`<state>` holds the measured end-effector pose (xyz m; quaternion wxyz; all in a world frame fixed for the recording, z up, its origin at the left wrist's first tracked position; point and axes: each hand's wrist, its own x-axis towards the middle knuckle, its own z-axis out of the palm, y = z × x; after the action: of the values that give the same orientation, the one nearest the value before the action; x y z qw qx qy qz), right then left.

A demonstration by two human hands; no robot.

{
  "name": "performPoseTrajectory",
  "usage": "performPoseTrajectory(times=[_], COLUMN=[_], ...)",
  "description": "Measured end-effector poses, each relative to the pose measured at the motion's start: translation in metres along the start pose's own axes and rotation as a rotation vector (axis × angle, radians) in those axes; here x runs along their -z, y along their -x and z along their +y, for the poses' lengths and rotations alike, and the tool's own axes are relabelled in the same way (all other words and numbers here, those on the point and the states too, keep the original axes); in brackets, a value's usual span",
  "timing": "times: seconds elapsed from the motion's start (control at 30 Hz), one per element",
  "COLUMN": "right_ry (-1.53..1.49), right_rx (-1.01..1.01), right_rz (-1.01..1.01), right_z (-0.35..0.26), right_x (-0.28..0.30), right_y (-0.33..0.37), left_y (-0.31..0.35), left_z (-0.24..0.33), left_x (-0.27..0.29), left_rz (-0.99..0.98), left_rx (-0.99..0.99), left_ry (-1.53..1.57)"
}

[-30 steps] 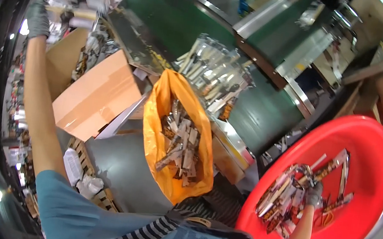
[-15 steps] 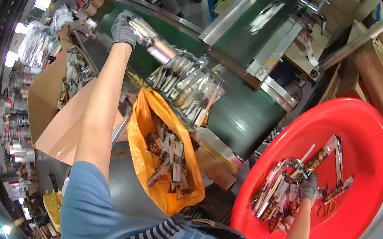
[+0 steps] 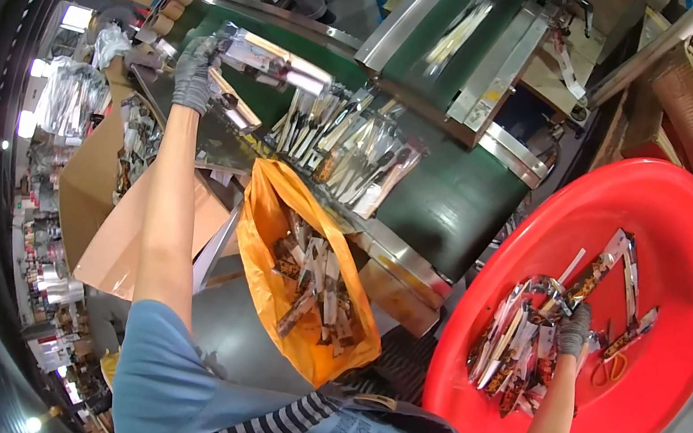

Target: Unpacking and sorting packaged utensils from a large red bin into various containers and a conveyor belt in a warehouse environment.

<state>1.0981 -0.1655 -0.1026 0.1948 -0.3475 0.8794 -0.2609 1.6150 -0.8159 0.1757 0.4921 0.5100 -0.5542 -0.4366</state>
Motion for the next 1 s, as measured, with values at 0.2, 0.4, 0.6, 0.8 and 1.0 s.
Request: performPoseTrajectory(times=[0.2,0.4,0.6,0.8,1.0], right_ry=[-0.090,-0.026,-0.207,0.003,-0.058], right_rx=[-0.075,0.006,-0.130,0.025,-0.213], right_rz=[0.014,0.026,-0.025,-0.020,-0.263], right_z=[-0.004,0.002,0.022,0.031,-0.048], right_x=[-0.003,0.000,0.003,-0.009,0.049], right_y=[0.000,0.004,0.004,-0.007,-0.005], left_y=[0.008,0.028,0.027,-0.033,0.087], left_z=[-0.006,0.119,0.200,0.096,0.148], left_x=[-0.016,0.015,0.102,0.280,0.048], left_rz=[-0.118,0.111,0.368,-0.288,-0.174], left_rx=[-0.039,-0.625,-0.632,0.259,-0.322], left_ry=[-0.786,-1.102,-1.473,-2.207,-1.602])
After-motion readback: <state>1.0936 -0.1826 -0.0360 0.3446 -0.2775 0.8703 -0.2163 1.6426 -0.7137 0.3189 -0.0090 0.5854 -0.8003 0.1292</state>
